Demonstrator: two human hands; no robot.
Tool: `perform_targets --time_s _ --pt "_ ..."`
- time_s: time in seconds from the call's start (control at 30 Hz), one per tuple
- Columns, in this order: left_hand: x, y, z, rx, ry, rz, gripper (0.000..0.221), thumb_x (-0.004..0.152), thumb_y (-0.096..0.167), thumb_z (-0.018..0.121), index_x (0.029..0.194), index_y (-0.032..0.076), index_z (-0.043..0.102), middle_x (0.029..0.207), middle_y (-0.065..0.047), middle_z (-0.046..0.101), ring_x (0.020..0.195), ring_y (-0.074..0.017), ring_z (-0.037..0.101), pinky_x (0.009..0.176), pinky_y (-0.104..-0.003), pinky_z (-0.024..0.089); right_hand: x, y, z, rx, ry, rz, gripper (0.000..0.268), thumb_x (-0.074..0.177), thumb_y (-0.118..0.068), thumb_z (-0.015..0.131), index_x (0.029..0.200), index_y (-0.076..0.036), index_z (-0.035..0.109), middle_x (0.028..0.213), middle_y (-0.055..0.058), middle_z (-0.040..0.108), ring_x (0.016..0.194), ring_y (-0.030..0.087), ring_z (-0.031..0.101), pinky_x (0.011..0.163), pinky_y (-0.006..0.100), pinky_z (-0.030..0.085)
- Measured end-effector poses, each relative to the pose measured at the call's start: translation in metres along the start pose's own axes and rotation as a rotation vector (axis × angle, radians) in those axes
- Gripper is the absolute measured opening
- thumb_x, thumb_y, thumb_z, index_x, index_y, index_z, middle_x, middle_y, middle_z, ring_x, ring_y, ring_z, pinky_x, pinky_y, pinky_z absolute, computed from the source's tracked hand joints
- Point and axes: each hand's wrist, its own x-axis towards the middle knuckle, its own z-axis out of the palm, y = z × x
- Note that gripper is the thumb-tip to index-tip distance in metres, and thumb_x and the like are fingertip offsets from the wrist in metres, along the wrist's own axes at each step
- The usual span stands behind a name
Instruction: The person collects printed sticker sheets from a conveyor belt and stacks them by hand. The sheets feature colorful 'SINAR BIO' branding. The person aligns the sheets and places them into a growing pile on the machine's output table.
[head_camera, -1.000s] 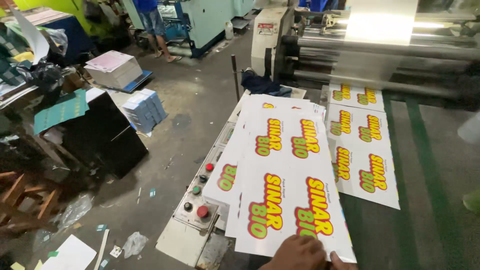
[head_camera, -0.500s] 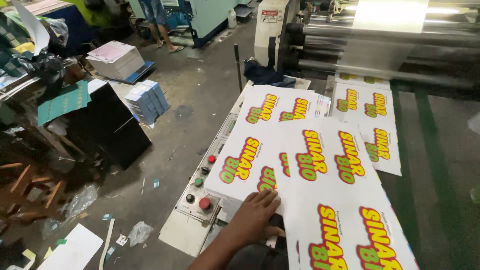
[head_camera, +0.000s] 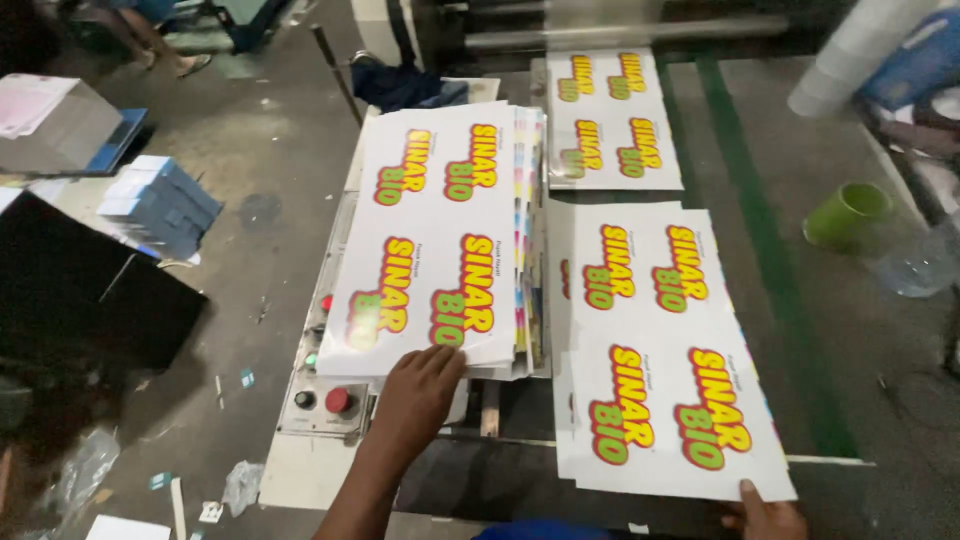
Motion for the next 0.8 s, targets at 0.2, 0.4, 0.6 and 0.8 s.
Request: perform_targets --time_s 0.2,0.4,0.6,0.8 --pt "0.006 0.008 -0.011 -0.056 0.159 -0.136 0.018 0.090 0.011 0.068 0.106 0.003 0.069 0.108 -0.014 0.076 0.101 -0.0318 0.071 0.088 -0.044 0.054 -0.047 -0.102 0.059 0.012 0.137 0.074 0.036 0.101 -0.014 0.066 0.132 0.004 0.063 0.107 0.018 0.072 0.083 0.025 0.068 0.062 0.041 0.054" --pt "0.005 0.082 0.011 -0.191 0.469 -0.136 0.029 0.087 0.016 0.079 0.108 0.000 0.068 0.107 -0.018 0.072 0.100 -0.0354 0.069 0.088 -0.045 0.053 -0.043 -0.107 0.063 0.404 -0.021 0.006 0.032 0.101 -0.017 0.067 0.126 0.003 0.065 0.099 0.009 0.071 0.076 0.018 0.065 0.058 0.035 0.052" --pt "0.003 0.107 0.046 -0.435 0.143 0.161 0.024 0.087 0.014 0.078 0.106 0.001 0.070 0.109 -0.015 0.071 0.106 -0.0340 0.068 0.091 -0.046 0.052 -0.046 -0.143 0.075 0.302 0.079 0.075 0.027 0.104 -0.020 0.063 0.121 0.002 0.062 0.094 0.013 0.071 0.077 0.023 0.069 0.060 0.036 0.053" --pt "-0.019 0.099 0.071 -0.482 0.046 -0.194 0.014 0.090 0.018 0.078 0.098 0.007 0.074 0.103 -0.011 0.075 0.097 -0.0323 0.071 0.085 -0.043 0.056 -0.011 -0.122 0.079 0.487 -0.140 0.021 0.026 0.099 -0.016 0.065 0.123 -0.004 0.062 0.095 0.009 0.071 0.077 0.021 0.069 0.059 0.035 0.052"
